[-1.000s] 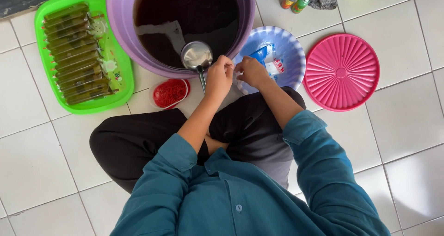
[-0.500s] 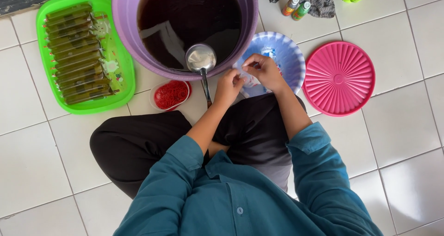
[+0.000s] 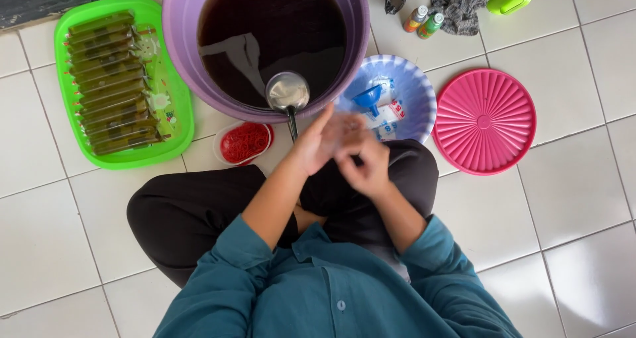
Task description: The person fills small plastic bags with a dark liquid from a large purple tub using a blue funnel and a ladle, then seals each bag by tying it with a red rubber band.
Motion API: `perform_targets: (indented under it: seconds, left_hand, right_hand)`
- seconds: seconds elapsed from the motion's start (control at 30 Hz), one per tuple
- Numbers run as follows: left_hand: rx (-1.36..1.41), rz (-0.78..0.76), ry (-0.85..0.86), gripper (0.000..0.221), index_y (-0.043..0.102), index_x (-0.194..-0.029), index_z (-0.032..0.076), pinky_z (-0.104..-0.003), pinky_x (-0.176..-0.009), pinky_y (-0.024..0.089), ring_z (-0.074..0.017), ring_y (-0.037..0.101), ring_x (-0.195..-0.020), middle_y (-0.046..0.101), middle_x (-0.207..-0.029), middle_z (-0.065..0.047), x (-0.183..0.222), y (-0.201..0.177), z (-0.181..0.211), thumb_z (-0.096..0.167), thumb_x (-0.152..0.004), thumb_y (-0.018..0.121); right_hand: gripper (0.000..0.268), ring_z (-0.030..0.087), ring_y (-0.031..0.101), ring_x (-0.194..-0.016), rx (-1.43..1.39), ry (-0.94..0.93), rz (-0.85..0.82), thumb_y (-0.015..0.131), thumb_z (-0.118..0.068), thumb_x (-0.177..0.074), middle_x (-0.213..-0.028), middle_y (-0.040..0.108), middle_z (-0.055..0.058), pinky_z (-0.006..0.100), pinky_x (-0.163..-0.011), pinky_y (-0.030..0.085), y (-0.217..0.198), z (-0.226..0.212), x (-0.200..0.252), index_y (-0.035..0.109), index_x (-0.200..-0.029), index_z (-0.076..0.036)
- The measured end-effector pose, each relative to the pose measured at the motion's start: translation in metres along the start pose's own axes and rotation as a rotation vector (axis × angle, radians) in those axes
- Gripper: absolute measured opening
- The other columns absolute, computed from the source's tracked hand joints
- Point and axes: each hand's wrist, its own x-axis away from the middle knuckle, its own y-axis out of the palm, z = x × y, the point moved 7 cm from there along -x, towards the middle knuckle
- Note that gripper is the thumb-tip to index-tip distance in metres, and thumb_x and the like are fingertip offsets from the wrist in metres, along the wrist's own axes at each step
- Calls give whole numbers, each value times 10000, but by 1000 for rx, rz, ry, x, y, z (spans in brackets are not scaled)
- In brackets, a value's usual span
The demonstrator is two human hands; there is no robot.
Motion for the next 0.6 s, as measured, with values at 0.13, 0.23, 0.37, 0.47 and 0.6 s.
perform_targets:
  seconds: [0.13,0.23,0.37,0.47,0.6]
  left_hand:
    - [-208,-8,440,344,675,-1259,27,-269,-686,553,-169,685,-806,727,-1001,-128,5,-13,65,286,-1052,586]
    - [-388,69,537,424,561,-1346,40,-195,-459,346,-74,441,-510,561,-711,-42,32,-4,96,349,-1091,423]
    - [-416,148,565,496,421,-1359,62,-176,-365,202,-29,306,-414,475,-686,7,51,-18,113,471,-1093,330]
    - [-544,227,703,195,500,-1075,100,-196,-429,232,-50,327,-468,494,-703,-25,66,-35,128,253,-1081,378]
    - [-731,284,870,100,652,-1011,22,-247,-643,576,-187,732,-772,720,-930,-138,94,-51,143,105,-1037,603]
  right_hand:
    - [34,254,712,-737,48,28,-226,765,-69,-878,-841,742,79,360,-668,568,33,-4,33,753,-853,-87]
    - [84,306,709,-782,45,133,-416,757,-35,-887,-1012,718,149,410,-697,580,42,-18,12,731,-965,-53]
    - [298,366,701,-848,218,364,-234,770,-23,-897,-1119,651,232,445,-724,583,-18,81,-13,665,-1174,12]
    - [501,463,726,-919,779,546,-335,783,-21,-893,-1167,548,292,540,-762,611,-72,165,-43,577,-1350,-25]
    - [725,534,634,-1175,1012,852,-647,877,-208,-810,-1337,452,326,570,-915,585,-115,328,1,585,-1474,-204]
